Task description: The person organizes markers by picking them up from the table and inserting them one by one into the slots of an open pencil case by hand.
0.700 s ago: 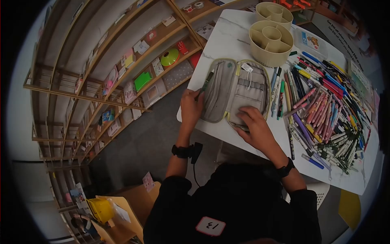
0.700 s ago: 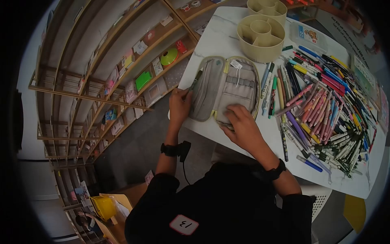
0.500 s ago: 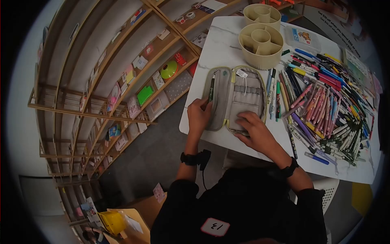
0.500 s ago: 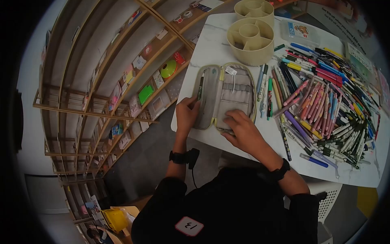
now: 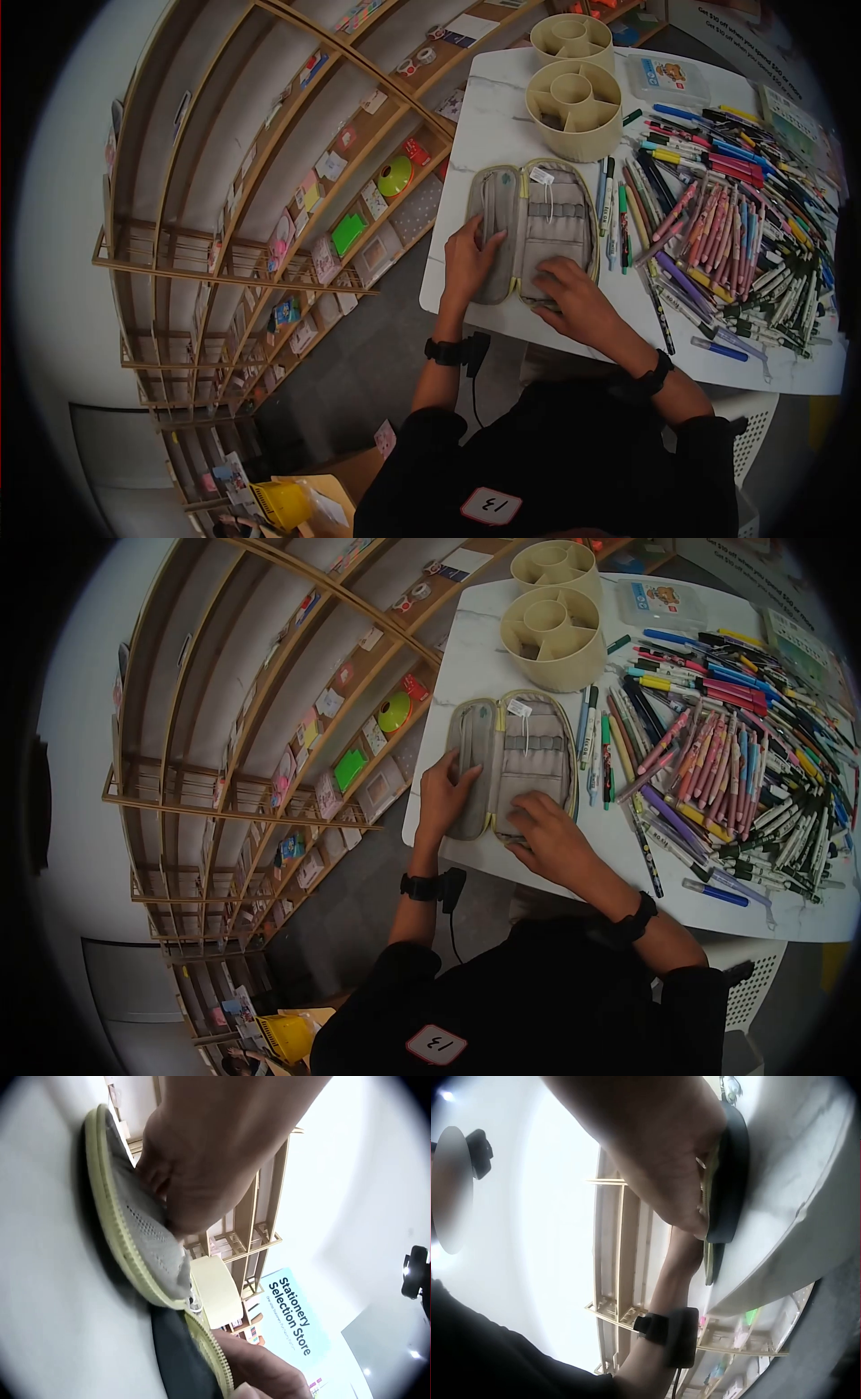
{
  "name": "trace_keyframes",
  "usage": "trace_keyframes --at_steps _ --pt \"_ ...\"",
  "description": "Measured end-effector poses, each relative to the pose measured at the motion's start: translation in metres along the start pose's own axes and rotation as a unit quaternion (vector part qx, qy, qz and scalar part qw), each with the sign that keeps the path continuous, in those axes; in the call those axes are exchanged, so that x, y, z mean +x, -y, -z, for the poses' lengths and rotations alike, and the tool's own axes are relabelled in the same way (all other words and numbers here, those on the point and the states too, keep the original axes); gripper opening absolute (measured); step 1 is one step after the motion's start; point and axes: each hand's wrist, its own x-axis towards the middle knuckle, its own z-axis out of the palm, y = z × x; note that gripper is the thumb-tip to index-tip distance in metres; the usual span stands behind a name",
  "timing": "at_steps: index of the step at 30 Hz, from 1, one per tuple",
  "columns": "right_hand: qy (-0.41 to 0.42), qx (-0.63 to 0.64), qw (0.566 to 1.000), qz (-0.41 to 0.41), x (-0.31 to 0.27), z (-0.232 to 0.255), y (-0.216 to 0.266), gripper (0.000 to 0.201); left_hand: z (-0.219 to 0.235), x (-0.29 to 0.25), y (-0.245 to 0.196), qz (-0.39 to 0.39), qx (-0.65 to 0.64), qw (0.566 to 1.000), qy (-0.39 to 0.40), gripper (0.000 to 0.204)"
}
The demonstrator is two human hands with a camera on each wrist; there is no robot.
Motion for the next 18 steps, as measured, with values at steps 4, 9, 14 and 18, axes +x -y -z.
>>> trace_keyframes --at_steps 4,9,14,18 --pt "-0.003 0.012 1.0 -0.001 0.0 0.0 -0.001 0.038 -0.011 0.002 0.015 0.055 -0.091 0.994 0.0 0.033" --pt "0.001 0.012 1.0 0.009 0.002 0.001 -0.001 0.037 -0.028 0.009 0.026 0.07 -0.348 0.931 -0.085 0.027" --pt "0.009 0.011 1.0 0.004 -0.002 -0.007 -0.007 0.039 -0.019 0.031 0.045 0.061 -0.347 0.934 0.059 0.018" --pt "-0.023 0.014 0.997 0.073 -0.014 0.01 -0.01 0.044 -0.019 0.046 0.072 -0.018 -0.137 0.99 0.019 0.016"
